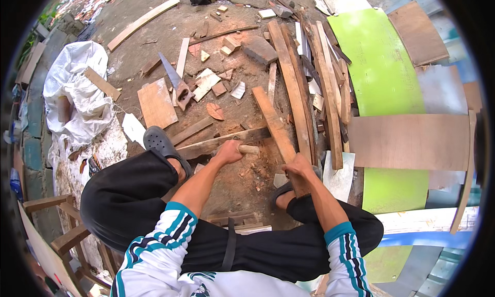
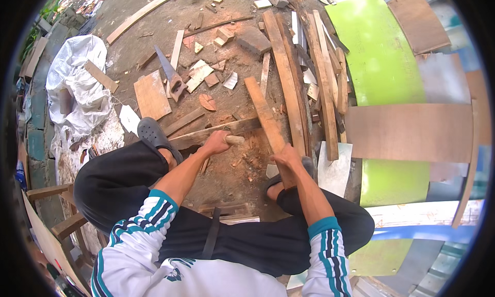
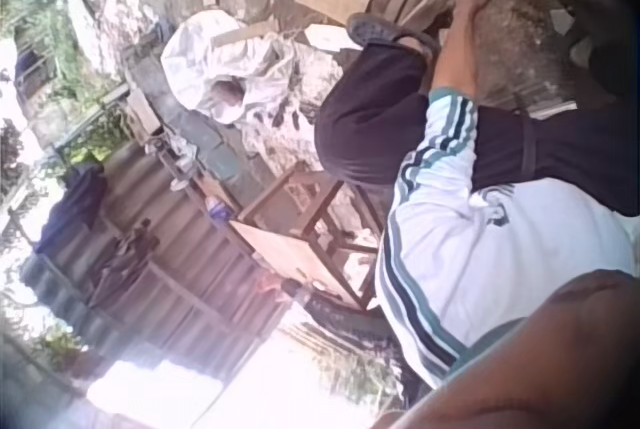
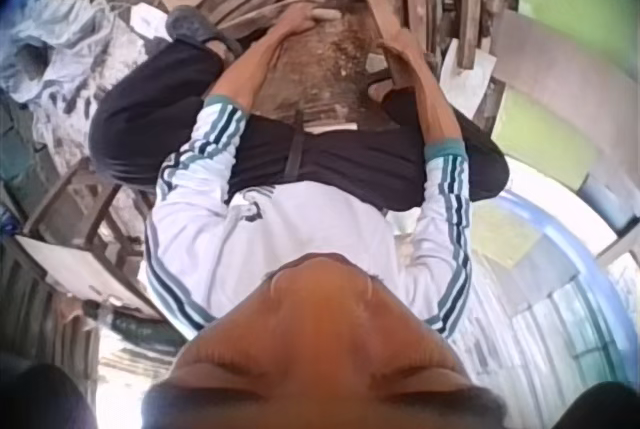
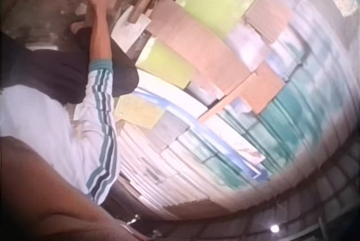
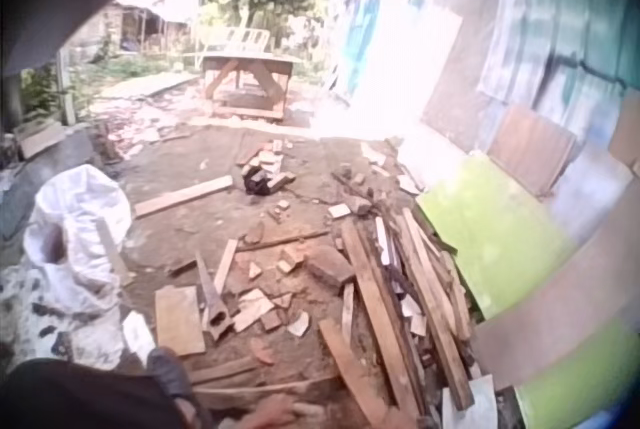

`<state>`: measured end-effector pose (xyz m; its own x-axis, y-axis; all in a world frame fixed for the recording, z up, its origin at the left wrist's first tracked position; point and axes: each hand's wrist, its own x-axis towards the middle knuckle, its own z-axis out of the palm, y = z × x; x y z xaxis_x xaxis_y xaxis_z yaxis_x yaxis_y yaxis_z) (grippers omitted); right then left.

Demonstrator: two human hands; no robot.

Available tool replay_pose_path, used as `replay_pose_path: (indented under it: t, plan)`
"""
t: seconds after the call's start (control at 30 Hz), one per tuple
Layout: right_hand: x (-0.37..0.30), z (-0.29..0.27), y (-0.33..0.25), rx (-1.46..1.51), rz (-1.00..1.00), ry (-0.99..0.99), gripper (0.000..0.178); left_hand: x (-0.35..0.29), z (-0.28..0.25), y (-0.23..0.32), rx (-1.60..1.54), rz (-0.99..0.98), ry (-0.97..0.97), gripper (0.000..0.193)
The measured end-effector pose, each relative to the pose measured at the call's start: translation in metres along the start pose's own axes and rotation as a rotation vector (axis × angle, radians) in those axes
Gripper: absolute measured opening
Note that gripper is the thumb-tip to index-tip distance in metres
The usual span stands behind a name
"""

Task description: The person sits on the ground and uses a hammer to repeatedly strike a long wooden plank, breaking it into smaller pieces. The person repositions the wood and continues hammering until the plank is fragmented.

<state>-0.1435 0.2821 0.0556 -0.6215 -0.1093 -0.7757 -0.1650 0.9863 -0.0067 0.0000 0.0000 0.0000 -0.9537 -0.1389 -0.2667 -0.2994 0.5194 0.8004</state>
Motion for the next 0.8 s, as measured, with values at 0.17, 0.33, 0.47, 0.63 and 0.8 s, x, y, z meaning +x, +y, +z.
replay_pose_path:
  t: [0.17, 0.33, 0.47, 0.63, 0.8]
  plan:
    - [-0.012, 0.066, -0.039, 0.265, 0.013, 0.123, 0.103, -0.018, 0.008, -0.007, 0.024, 0.062, 0.088, 0.017]
    - [0.018, 0.088, -0.063, 0.336, 0.171, 0.219, 0.096, -0.006, 0.011, -0.009, -0.042, 0.145, 0.122, 0.015]
    - [0.047, 0.114, -0.046, 0.389, 0.097, 0.167, 0.099, -0.005, 0.014, -0.011, -0.016, 0.168, 0.125, 0.015]
    - [0.065, 0.122, -0.055, 0.628, -0.049, 0.408, 0.102, -0.010, 0.014, -0.012, 0.000, 0.097, 0.118, 0.028]
    - [0.088, 0.120, -0.039, 0.771, -0.071, 0.239, 0.082, -0.033, 0.034, 0.041, 0.146, -0.378, 0.437, 0.042]
